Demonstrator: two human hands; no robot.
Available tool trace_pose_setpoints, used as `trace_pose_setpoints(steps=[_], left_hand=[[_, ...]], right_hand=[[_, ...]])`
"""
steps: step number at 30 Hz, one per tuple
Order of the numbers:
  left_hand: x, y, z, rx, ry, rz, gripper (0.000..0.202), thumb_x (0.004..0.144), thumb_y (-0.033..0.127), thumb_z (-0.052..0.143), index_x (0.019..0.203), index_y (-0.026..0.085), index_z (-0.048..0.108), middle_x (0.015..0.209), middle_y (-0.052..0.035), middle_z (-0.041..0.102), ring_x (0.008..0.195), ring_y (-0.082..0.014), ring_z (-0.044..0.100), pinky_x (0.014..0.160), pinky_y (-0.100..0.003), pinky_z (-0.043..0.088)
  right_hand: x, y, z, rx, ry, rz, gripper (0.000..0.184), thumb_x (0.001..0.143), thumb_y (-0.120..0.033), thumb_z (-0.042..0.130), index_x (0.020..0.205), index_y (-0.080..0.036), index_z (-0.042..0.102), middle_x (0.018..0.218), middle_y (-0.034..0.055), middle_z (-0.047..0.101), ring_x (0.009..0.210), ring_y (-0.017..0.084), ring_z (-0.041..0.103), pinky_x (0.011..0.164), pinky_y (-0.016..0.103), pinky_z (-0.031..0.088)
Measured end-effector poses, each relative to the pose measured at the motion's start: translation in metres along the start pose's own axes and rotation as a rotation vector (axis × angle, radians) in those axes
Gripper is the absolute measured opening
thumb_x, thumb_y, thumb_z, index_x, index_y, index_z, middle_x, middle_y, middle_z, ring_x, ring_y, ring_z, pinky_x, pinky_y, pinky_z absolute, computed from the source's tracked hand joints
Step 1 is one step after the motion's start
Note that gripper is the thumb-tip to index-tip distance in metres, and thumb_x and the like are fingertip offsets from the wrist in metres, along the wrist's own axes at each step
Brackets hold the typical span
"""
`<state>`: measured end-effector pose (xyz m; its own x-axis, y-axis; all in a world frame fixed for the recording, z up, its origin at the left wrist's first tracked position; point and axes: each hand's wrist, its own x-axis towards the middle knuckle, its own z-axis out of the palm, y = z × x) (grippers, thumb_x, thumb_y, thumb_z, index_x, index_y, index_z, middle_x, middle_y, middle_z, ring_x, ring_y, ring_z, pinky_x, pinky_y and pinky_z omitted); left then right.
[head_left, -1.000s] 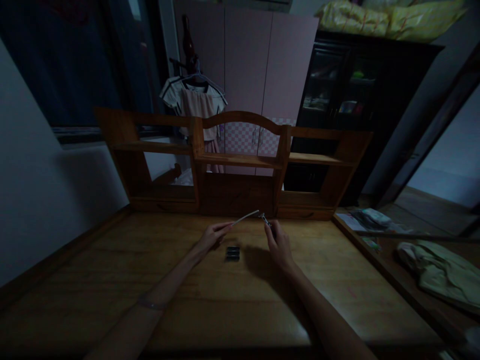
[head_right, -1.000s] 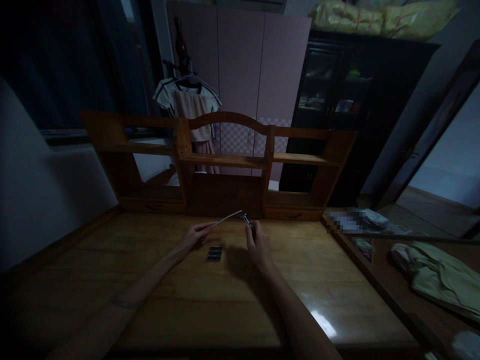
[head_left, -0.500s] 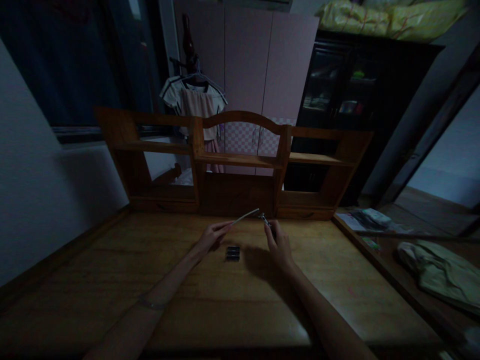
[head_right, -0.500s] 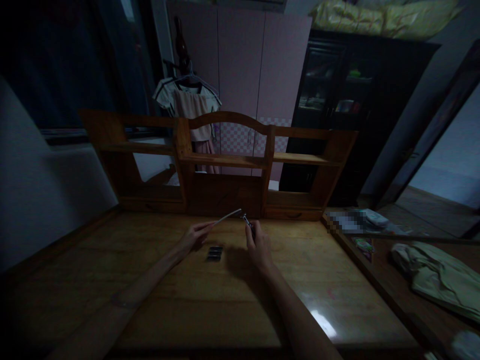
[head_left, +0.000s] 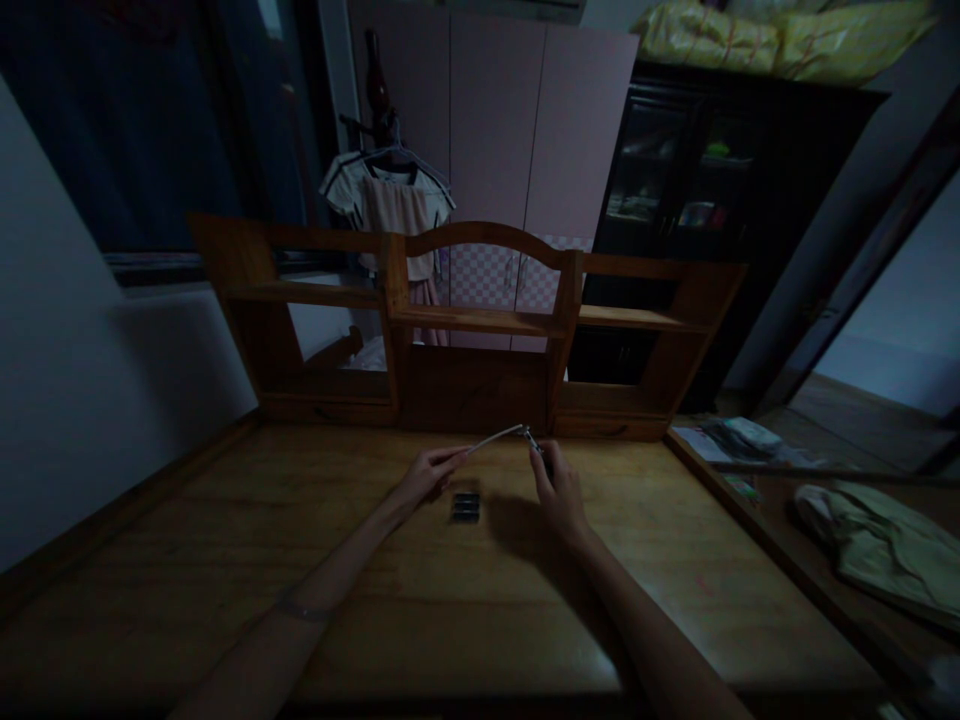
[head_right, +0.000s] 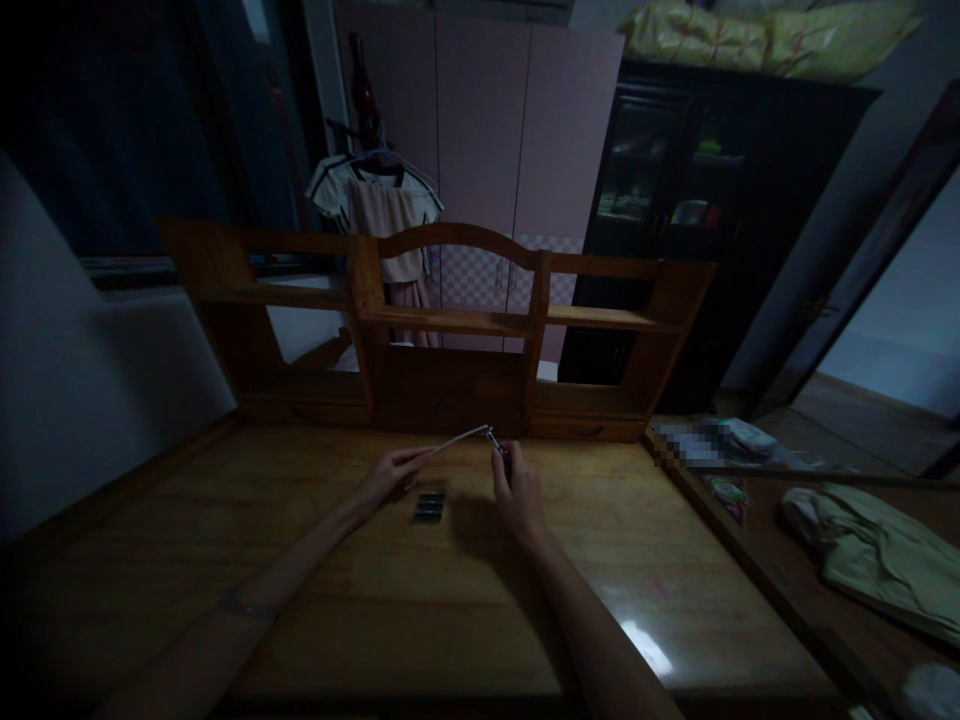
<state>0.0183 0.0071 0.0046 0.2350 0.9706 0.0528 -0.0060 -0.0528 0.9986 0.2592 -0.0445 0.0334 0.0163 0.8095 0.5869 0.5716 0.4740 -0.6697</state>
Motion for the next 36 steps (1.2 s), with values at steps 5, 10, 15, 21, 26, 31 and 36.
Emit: trace_pose_setpoints(steps=[5,10,15,21,26,31,36], left_hand=[[-0.002,0.003,0.000,-0.042,-0.018,0.021,0.062,0.073,0.053,0.064,0.122,0.015,0.058,0.049,0.0072,0.033,0.036,-0.0050,0.030,0.035,-0.017,0.017],[0.000,0.000,0.000,0.009,-0.010,0.028,0.062,0.072,0.053,0.064,0.121,0.016,0.058,0.049,0.0069,0.035,0.036,-0.0048,0.031,0.034,-0.017,0.017],[0.001,0.000,0.000,-0.007,0.009,0.039,0.063,0.072,0.054,0.065,0.121,0.015,0.058,0.049,0.0064,0.037,0.037,-0.0048,0.032,0.036,-0.017,0.017],[0.001,0.000,-0.001,0.017,-0.020,0.019,0.065,0.070,0.055,0.065,0.121,0.014,0.058,0.048,0.0067,0.037,0.036,-0.0051,0.032,0.035,-0.017,0.018],[0.003,-0.004,-0.003,0.000,-0.014,0.009,0.063,0.073,0.054,0.063,0.124,0.016,0.056,0.047,0.0069,0.036,0.035,-0.0055,0.031,0.034,-0.017,0.017],[0.006,-0.009,-0.005,0.042,-0.019,0.030,0.061,0.074,0.053,0.063,0.122,0.017,0.057,0.048,0.0065,0.037,0.035,-0.0053,0.031,0.035,-0.017,0.018],[0.004,-0.006,-0.005,0.031,0.001,0.039,0.062,0.074,0.055,0.063,0.123,0.018,0.057,0.049,0.0064,0.038,0.035,-0.0050,0.032,0.034,-0.017,0.018]], right_hand=[[0.000,0.000,0.000,-0.013,0.004,0.008,0.026,0.095,-0.039,0.036,0.097,-0.020,0.053,0.070,-0.0008,0.053,0.058,0.013,0.049,0.055,0.024,0.031],[0.000,0.001,0.001,-0.005,0.003,-0.007,0.026,0.095,-0.039,0.036,0.096,-0.019,0.052,0.070,-0.0007,0.053,0.059,0.013,0.050,0.057,0.023,0.032],[0.000,0.001,0.000,-0.008,0.007,-0.003,0.025,0.095,-0.039,0.037,0.097,-0.020,0.052,0.072,-0.0001,0.054,0.061,0.014,0.051,0.058,0.024,0.034],[0.000,0.000,0.001,-0.010,0.021,0.000,0.025,0.095,-0.039,0.037,0.097,-0.020,0.053,0.070,-0.0002,0.055,0.060,0.014,0.052,0.058,0.024,0.034],[0.000,0.002,0.003,-0.013,0.023,0.001,0.024,0.095,-0.038,0.037,0.095,-0.020,0.052,0.074,0.0009,0.057,0.062,0.014,0.054,0.058,0.024,0.034],[0.000,0.001,0.003,-0.004,0.026,0.003,0.024,0.095,-0.039,0.037,0.096,-0.020,0.052,0.074,0.0008,0.058,0.062,0.014,0.054,0.058,0.024,0.034],[0.000,0.002,0.003,-0.008,0.020,0.005,0.023,0.095,-0.039,0.037,0.095,-0.020,0.052,0.072,-0.0002,0.056,0.060,0.014,0.053,0.057,0.024,0.034]])
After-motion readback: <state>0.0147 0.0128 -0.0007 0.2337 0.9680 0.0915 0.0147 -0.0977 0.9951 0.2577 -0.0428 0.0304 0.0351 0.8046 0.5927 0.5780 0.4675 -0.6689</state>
